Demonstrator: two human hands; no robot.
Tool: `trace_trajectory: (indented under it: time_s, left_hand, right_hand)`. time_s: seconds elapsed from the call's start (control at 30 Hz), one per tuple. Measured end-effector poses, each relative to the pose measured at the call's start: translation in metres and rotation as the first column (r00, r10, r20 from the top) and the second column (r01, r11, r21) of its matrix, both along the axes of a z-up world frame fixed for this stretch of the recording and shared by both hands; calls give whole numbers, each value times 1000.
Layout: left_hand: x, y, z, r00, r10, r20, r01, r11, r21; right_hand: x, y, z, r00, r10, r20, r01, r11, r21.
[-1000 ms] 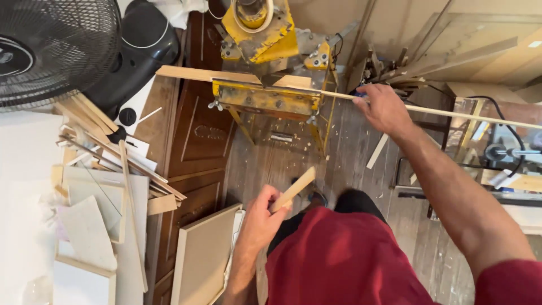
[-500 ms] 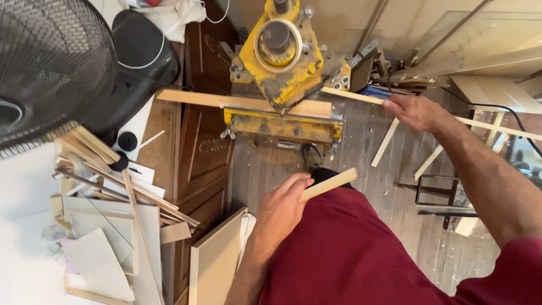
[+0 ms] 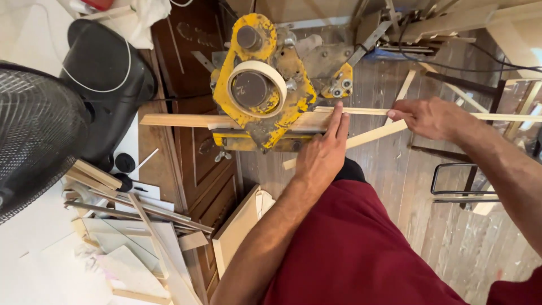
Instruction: Cutting thin wooden strips to specific lengths using a manual miter trimmer for framing or model making.
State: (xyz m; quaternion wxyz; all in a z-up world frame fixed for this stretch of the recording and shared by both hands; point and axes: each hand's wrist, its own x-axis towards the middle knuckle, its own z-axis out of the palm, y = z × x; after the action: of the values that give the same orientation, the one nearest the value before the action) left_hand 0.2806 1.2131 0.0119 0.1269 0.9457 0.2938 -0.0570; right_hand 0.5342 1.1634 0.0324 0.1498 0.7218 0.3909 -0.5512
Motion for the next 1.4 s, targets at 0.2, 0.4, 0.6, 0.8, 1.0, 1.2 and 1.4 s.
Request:
trace_trajectory:
  time_s: [0.2, 0.4, 0.6, 0.8, 1.0, 1.2, 1.4]
  left_hand:
    - [0, 7, -6, 997, 69, -30, -71, 994, -79]
    - [-5, 15, -4, 997, 57, -59, -67, 978, -199]
    - [-12, 11, -22, 995, 91, -44, -97, 978, -186]
    - [-17, 4, -28, 988, 120, 97, -120, 993, -3]
    - [-20, 26, 9, 989, 136, -52, -145, 882, -448]
    - [-20, 27, 14, 990, 136, -33, -136, 879, -458]
    - [-22, 25, 14, 989, 135, -59, -147, 891, -430]
  right_hand:
    - [2, 15, -3, 994, 107, 2, -107, 994, 32]
    - [6, 24, -17, 973, 229, 22, -228, 973, -46]
    - [3, 26, -45, 978, 172, -114, -180, 982, -63]
    - [-15, 59, -55, 935, 128, -332, -42, 967, 253]
    - [-25, 64, -55, 940, -24, -341, 84, 983, 163]
    - [-24, 60, -65, 949, 19, -313, 49, 977, 207]
    - [-28, 58, -71, 949, 27, -314, 35, 981, 188]
